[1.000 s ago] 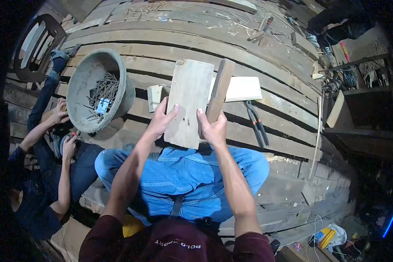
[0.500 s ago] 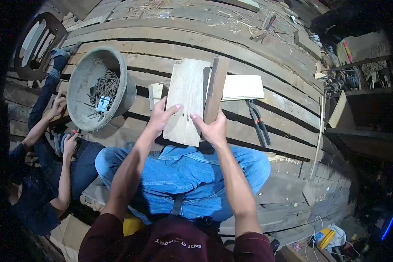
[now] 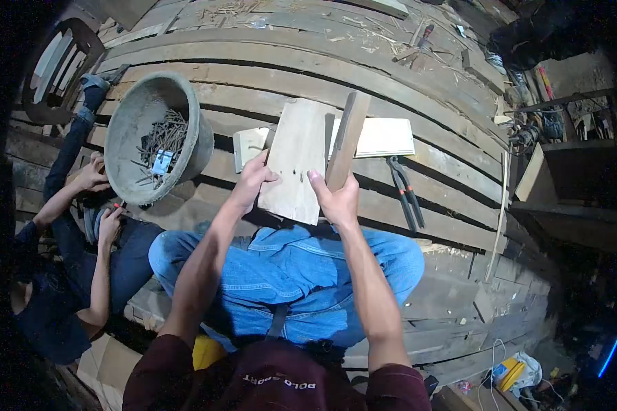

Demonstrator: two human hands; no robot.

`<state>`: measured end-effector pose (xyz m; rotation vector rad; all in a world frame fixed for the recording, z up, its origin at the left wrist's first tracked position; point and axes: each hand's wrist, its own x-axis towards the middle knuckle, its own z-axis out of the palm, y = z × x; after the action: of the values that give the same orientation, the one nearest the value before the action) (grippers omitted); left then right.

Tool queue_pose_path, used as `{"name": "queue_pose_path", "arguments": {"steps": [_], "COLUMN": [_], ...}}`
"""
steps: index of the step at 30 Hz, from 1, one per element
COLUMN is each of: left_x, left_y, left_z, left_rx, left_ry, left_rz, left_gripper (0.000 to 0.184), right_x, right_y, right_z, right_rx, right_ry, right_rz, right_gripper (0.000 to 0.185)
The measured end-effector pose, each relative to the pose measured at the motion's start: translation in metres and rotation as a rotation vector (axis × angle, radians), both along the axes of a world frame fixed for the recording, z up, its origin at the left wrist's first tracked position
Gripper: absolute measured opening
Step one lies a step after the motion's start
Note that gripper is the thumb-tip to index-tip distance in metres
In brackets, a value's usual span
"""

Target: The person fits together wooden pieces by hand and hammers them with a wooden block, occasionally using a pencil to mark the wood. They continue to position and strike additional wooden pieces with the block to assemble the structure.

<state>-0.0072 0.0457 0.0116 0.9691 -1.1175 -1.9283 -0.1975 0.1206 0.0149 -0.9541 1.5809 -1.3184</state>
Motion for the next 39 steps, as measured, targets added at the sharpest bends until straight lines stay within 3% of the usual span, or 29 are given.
{"name": "queue_pose_path", "arguments": {"steps": [4,5,8,10,12,16,17,22,24,27,30,31,35,38,39], "left_x": [0.0,-0.001,-0.006,-0.02,-0.036,-0.045,-0.043,-0.055,-0.054,-0.049,-0.046,-0.045,-0.032,-0.022,-0.021], "left_y": [0.0,0.0,0.002,0.021,0.042,0.062,0.063,0.075,0.083,0.083,0.077,0.072,0.053,0.035,0.033], "left_z": [0.007,0.005,-0.007,-0.01,-0.017,-0.016,-0.016,-0.011,-0.005,-0.01,0.001,-0.011,-0.011,-0.024,-0.023], "left_rx": [0.116,0.162,0.411,0.432,0.458,0.413,0.443,0.085,0.216,0.487,0.463,0.439,0.326,0.347,0.341], "left_ry": [0.125,0.143,0.391,0.478,0.39,0.302,0.339,0.202,0.163,0.096,-0.02,0.116,0.054,0.07,0.064], "left_rz": [0.0,-0.002,0.082,0.19,0.346,0.392,0.4,0.423,0.383,0.266,0.327,0.364,0.429,0.495,0.525], "left_gripper": [0.047,0.051,0.056,0.062,0.061,0.048,0.051,0.073,0.059,0.046,0.038,0.039,0.038,0.044,0.05], "right_x": [0.002,-0.003,0.005,0.004,0.007,0.013,0.011,0.008,0.009,0.012,0.01,0.009,0.012,0.02,0.019], "right_y": [-0.001,-0.001,-0.003,-0.003,-0.003,-0.003,-0.001,-0.002,0.0,0.0,0.0,-0.001,-0.004,0.004,0.006], "right_z": [-0.009,-0.011,0.002,-0.004,-0.018,-0.01,-0.003,-0.022,-0.013,-0.014,-0.011,-0.008,0.0,-0.005,-0.008], "right_rx": [-0.037,0.061,0.031,0.004,-0.091,-0.112,-0.077,-0.047,0.051,0.02,0.102,0.147,0.297,0.313,0.269], "right_ry": [-0.108,-0.036,-0.184,-0.131,-0.084,-0.178,-0.005,-0.182,-0.153,-0.17,-0.118,-0.129,0.079,-0.009,0.212], "right_rz": [-0.081,-0.08,-0.193,-0.26,-0.31,-0.33,-0.305,-0.353,-0.365,-0.36,-0.286,-0.235,-0.098,-0.002,0.04], "right_gripper": [0.041,0.041,0.039,0.038,0.037,0.038,0.04,0.044,0.036,0.039,0.043,0.045,0.035,0.031,0.032]}}
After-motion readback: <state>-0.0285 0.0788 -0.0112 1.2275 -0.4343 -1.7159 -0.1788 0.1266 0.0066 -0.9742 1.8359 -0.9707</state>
